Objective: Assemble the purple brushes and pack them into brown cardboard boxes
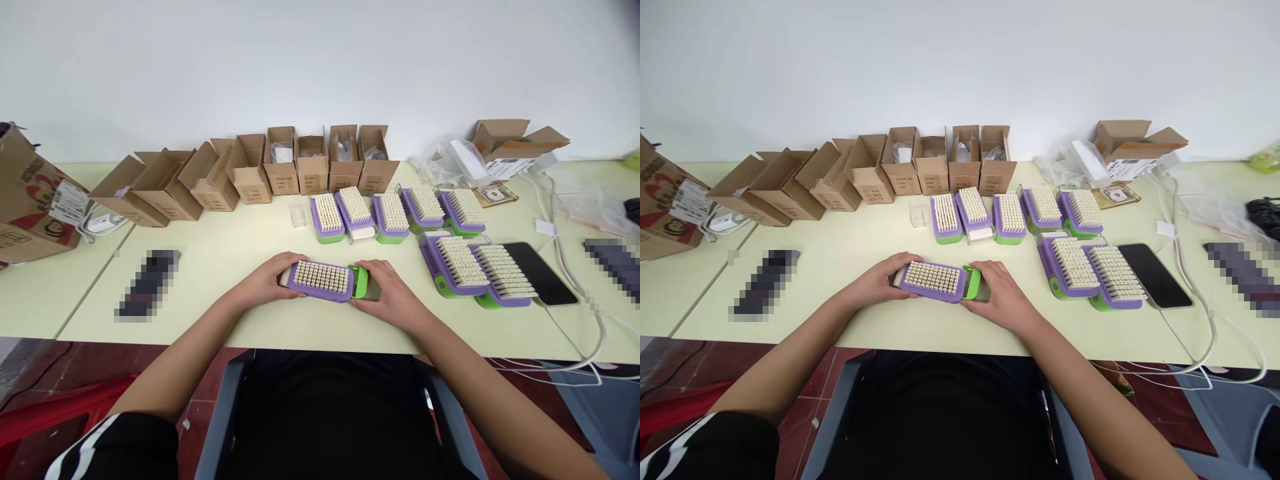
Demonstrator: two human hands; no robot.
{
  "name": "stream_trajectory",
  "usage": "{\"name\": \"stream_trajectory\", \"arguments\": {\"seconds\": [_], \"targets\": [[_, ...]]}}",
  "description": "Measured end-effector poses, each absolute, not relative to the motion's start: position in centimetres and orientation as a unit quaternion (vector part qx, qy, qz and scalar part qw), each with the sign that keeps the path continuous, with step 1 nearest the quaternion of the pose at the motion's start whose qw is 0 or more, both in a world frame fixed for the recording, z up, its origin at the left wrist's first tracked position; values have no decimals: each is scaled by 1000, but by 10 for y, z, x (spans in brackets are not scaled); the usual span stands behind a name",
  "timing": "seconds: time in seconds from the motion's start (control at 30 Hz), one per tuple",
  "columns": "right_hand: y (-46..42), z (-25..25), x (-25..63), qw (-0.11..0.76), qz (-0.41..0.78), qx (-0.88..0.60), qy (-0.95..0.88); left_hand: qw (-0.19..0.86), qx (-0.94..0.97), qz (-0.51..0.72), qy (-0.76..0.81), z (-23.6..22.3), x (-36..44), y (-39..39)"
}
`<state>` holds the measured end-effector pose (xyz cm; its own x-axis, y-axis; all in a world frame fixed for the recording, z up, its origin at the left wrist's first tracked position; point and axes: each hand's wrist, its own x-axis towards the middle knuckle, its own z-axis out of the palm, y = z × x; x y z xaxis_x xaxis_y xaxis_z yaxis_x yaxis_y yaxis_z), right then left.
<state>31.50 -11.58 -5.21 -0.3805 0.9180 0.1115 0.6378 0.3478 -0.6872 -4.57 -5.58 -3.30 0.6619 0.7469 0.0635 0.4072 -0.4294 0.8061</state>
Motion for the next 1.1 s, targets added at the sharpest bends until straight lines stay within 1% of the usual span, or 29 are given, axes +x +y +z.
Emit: {"name": "stream_trajectory", "arguments": {"seconds": [0.27,0.6,0.77,1.1], "targets": [[-115,-47,319,222,292,-458,-810,395,825,213,345,-34,-45,-55],[-117,-46,317,233,294,-453,-809,363,835,222,348,-34,-39,-59],[-118,-52,315,255,292,-457,-801,348,842,227,345,-36,-38,-60],[-116,-56,307,259,290,-453,-802,359,844,226,327,-35,-32,-60]]}}
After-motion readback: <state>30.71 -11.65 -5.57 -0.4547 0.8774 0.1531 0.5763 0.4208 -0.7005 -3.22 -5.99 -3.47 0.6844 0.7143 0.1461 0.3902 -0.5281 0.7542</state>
